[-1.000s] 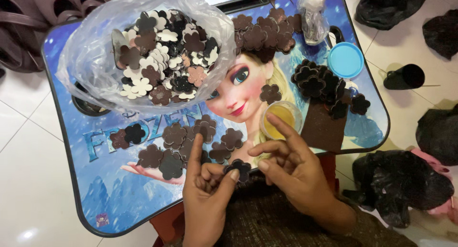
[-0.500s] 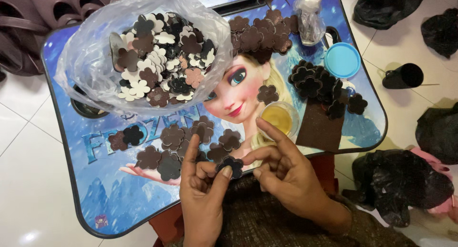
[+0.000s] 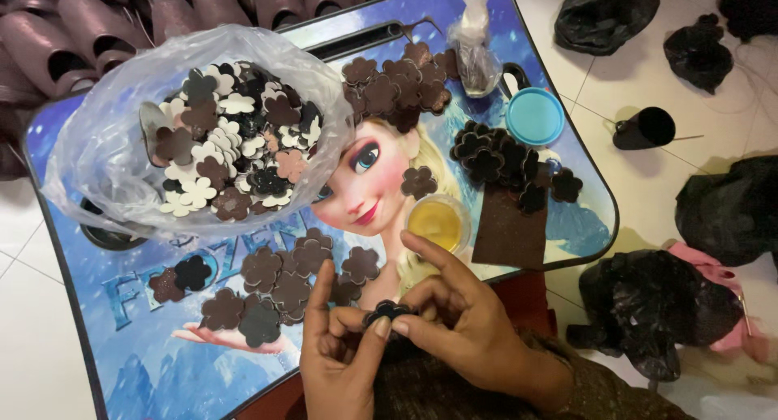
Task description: The person repeatedly picks flower-shaped craft pieces from a plastic bag, applies a yellow substance from a small container to the back of each piece, and places them onto a brown backing sheet on a Frozen-themed tray.
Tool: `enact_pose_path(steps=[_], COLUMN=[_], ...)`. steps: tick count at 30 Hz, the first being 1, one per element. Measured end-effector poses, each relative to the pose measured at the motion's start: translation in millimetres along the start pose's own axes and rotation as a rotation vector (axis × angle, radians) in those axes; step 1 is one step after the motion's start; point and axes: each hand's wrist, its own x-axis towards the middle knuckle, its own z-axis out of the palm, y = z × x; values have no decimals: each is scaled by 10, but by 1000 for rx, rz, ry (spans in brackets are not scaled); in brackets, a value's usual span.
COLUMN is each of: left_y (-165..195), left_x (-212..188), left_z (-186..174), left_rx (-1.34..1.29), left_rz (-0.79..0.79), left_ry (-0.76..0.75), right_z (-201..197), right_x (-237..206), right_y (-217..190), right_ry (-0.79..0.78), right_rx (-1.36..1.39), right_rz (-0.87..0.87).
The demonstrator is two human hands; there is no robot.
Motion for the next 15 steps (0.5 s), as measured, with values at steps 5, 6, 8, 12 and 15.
enact_pose_path(steps=[5, 6, 8, 12, 15], left_y=[-46, -43, -26, 133, 310], left_x=[-9, -11, 10, 42, 129], left_z=[53, 68, 92, -3, -146], left_rx=[48, 71, 116, 369, 703], left_rz=[62, 52, 39, 87, 312], left_ry=[-26, -37, -60, -61, 136], right_z=[-74, -83, -110, -224, -411], right_x=[-56, -69, -61, -29, -35], right_y=[27, 29, 20, -97, -269], right_ry=[59, 66, 77, 229, 430], right_rx=[-54, -96, -184, -212, -259], right_rz=[-24, -66, -159, -74, -84])
